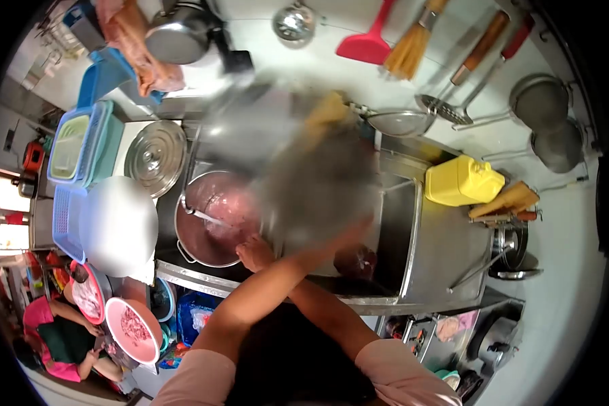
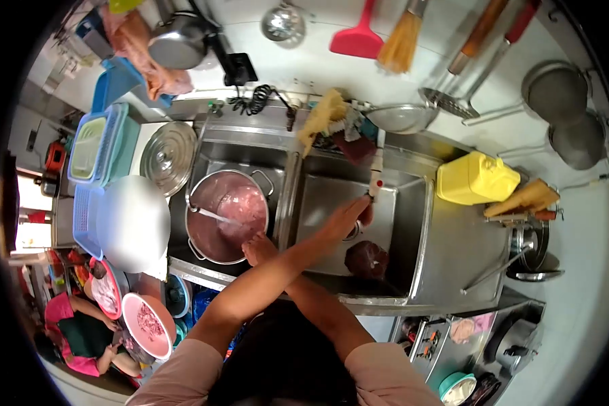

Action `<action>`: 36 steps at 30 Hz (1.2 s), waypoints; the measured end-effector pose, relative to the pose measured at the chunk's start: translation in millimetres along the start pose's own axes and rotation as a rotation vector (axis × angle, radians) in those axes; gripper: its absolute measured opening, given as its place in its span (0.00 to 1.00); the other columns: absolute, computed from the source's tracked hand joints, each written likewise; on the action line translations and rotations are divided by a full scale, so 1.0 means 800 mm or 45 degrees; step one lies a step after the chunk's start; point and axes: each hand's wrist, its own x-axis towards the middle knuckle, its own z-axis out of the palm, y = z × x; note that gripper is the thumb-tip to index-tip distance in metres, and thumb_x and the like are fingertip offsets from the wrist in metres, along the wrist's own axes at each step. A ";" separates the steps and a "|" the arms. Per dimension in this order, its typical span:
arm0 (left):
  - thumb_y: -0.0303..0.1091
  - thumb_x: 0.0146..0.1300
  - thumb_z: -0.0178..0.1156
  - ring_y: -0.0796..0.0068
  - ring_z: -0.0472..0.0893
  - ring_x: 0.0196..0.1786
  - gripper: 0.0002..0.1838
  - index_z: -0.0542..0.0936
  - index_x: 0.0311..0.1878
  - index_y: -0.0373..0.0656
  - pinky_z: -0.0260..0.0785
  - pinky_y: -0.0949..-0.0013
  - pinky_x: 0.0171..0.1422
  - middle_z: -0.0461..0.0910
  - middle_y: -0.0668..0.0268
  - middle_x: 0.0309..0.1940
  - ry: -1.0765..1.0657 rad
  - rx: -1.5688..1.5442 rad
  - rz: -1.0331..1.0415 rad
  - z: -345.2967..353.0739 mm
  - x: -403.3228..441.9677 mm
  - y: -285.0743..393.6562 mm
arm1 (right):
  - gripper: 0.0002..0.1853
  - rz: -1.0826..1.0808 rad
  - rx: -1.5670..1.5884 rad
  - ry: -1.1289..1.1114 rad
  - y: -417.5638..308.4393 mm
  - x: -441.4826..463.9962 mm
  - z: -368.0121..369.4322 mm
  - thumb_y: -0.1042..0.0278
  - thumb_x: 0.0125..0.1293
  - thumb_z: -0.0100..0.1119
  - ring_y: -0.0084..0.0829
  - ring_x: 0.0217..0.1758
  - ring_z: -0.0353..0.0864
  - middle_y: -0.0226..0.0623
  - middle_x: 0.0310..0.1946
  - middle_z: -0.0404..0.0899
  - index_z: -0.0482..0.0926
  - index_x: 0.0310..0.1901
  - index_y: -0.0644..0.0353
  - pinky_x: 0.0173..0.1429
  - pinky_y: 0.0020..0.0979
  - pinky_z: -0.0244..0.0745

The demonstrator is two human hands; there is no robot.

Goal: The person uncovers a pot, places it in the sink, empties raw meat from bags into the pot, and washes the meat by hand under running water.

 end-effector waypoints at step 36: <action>0.41 0.68 0.59 0.56 0.61 0.80 0.27 0.76 0.68 0.42 0.20 0.20 0.78 0.75 0.53 0.69 -0.198 2.065 -0.214 -0.160 -0.008 -0.234 | 0.09 -0.063 0.095 0.079 0.007 -0.002 0.015 0.62 0.64 0.58 0.40 0.49 0.83 0.39 0.36 0.87 0.84 0.35 0.55 0.63 0.45 0.65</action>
